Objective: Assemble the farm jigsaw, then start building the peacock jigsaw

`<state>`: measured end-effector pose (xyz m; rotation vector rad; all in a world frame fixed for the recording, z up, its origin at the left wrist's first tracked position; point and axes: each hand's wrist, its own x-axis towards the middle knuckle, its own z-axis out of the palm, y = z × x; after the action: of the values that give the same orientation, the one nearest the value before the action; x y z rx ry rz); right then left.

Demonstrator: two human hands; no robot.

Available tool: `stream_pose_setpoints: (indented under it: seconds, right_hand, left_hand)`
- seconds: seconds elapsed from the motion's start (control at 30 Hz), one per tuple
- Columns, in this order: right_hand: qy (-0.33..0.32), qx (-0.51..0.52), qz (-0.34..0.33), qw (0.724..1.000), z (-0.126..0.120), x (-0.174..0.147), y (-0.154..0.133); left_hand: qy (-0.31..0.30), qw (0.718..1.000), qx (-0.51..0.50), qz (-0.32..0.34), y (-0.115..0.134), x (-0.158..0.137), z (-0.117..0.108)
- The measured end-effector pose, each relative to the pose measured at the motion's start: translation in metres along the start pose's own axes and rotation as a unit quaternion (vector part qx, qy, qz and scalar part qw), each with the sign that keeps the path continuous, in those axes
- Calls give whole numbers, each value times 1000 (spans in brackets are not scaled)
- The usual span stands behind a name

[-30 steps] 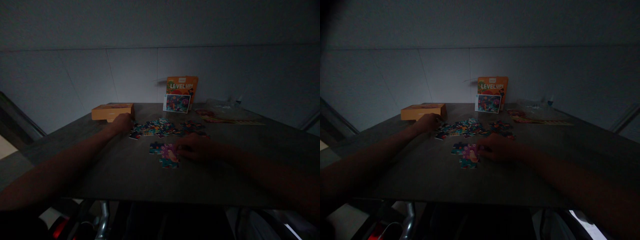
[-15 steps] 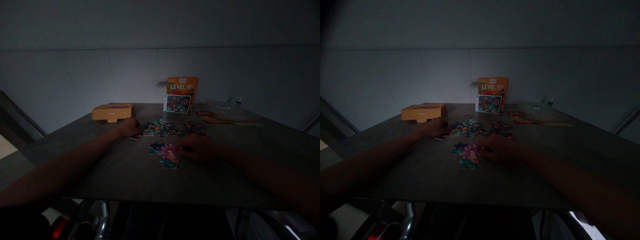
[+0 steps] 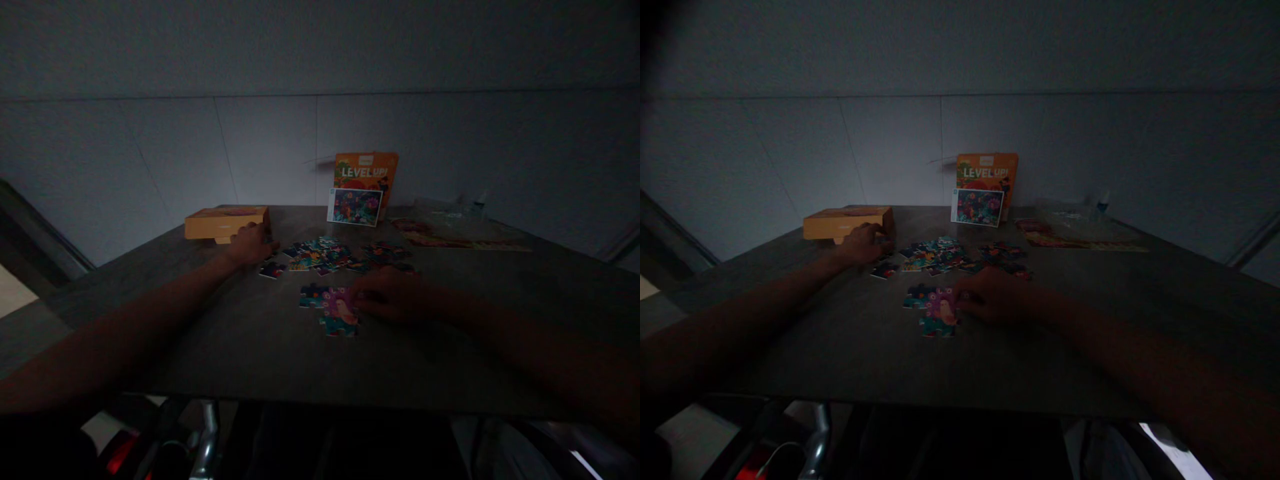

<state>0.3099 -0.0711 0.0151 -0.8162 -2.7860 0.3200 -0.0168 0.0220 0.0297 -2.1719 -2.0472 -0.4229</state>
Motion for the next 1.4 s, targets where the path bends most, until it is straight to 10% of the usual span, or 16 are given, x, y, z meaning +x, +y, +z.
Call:
stream_pose_setpoints:
  seconds: [0.27,0.77,1.03,1.2,1.4]
  right_hand:
    - [1,-4,5,1000,-3,1,-4]
    - [5,-11,8,1000,-3,1,-3]
    - [-3,-4,6,1000,-1,0,-1]
    - [18,-14,2,1000,2,1,1]
    - [195,-125,34,972,9,9,16]
  left_hand:
    - [-47,943,-66,324,26,-16,25]
    - [-11,937,-152,315,31,-19,25]
    - [38,973,-39,226,21,-11,25]
    - [47,933,-65,350,26,-17,32]
    - [-31,878,-89,469,42,-34,29]
